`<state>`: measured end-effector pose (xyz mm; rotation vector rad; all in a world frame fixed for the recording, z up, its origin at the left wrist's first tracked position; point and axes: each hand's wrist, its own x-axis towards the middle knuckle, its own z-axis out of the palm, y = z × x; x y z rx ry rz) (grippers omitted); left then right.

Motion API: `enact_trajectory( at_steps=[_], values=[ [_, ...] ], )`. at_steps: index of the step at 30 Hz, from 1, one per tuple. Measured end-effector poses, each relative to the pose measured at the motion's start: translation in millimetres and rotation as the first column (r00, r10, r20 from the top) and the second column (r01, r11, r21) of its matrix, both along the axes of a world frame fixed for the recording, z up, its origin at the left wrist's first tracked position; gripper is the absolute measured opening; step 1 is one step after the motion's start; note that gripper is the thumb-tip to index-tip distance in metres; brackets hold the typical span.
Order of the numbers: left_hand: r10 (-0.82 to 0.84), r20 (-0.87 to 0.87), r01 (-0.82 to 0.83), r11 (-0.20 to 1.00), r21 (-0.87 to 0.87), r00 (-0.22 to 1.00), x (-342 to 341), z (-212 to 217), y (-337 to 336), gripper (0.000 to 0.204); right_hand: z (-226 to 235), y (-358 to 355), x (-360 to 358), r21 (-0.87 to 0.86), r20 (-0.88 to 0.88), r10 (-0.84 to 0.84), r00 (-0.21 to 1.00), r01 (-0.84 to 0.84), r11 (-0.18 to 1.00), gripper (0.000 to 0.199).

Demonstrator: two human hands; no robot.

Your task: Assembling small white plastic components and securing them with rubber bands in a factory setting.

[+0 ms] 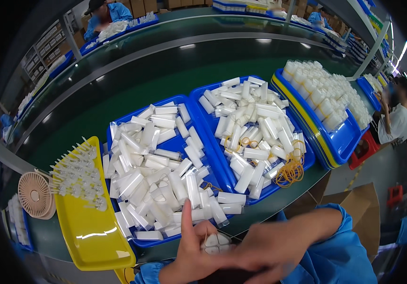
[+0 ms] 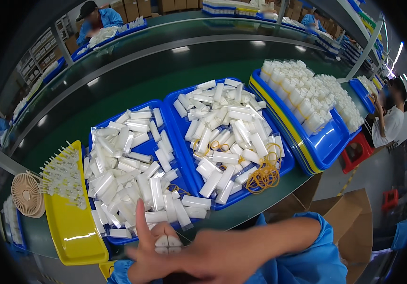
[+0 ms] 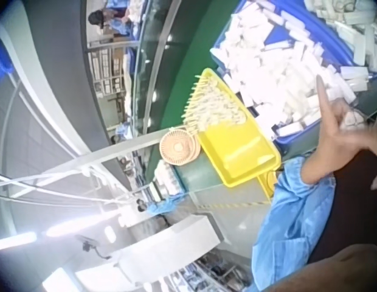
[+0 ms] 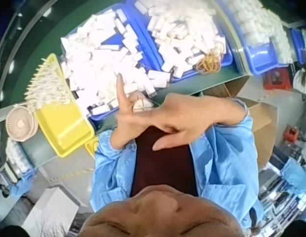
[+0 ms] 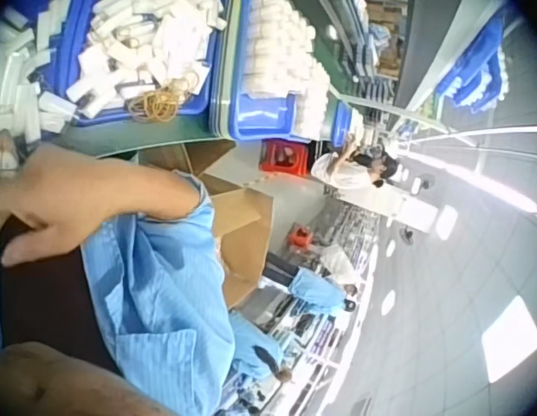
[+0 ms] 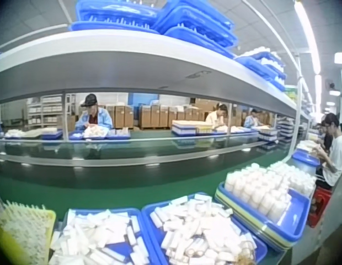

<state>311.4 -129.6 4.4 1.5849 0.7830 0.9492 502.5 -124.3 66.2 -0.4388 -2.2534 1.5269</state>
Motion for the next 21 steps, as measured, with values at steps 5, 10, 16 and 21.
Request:
enact_trajectory(
  at_steps=[5,10,16,21],
  values=[
    [-0.067,0.310,0.203,0.878,-0.434,0.948,-20,-1,13,0.118,-11,-18,-15,0.000,-0.238,0.163,0.958,-0.168,0.986,0.019],
    [0.033,0.462,0.076,0.973,-0.216,0.886,-11,-10,2,0.122,-51,-18,9,-0.579,-0.715,-0.321,0.621,-0.269,0.770,0.046],
    [0.206,-0.186,-0.066,0.820,0.569,0.961,5,-6,-7,0.089,-34,1,14,-0.081,-0.159,-0.290,0.944,0.280,0.957,0.054],
    [0.161,-0.481,0.015,0.940,0.342,0.862,5,-9,-16,0.060,-22,-23,-1,0.215,-0.054,-0.603,0.796,0.599,0.771,0.024]
  ],
)
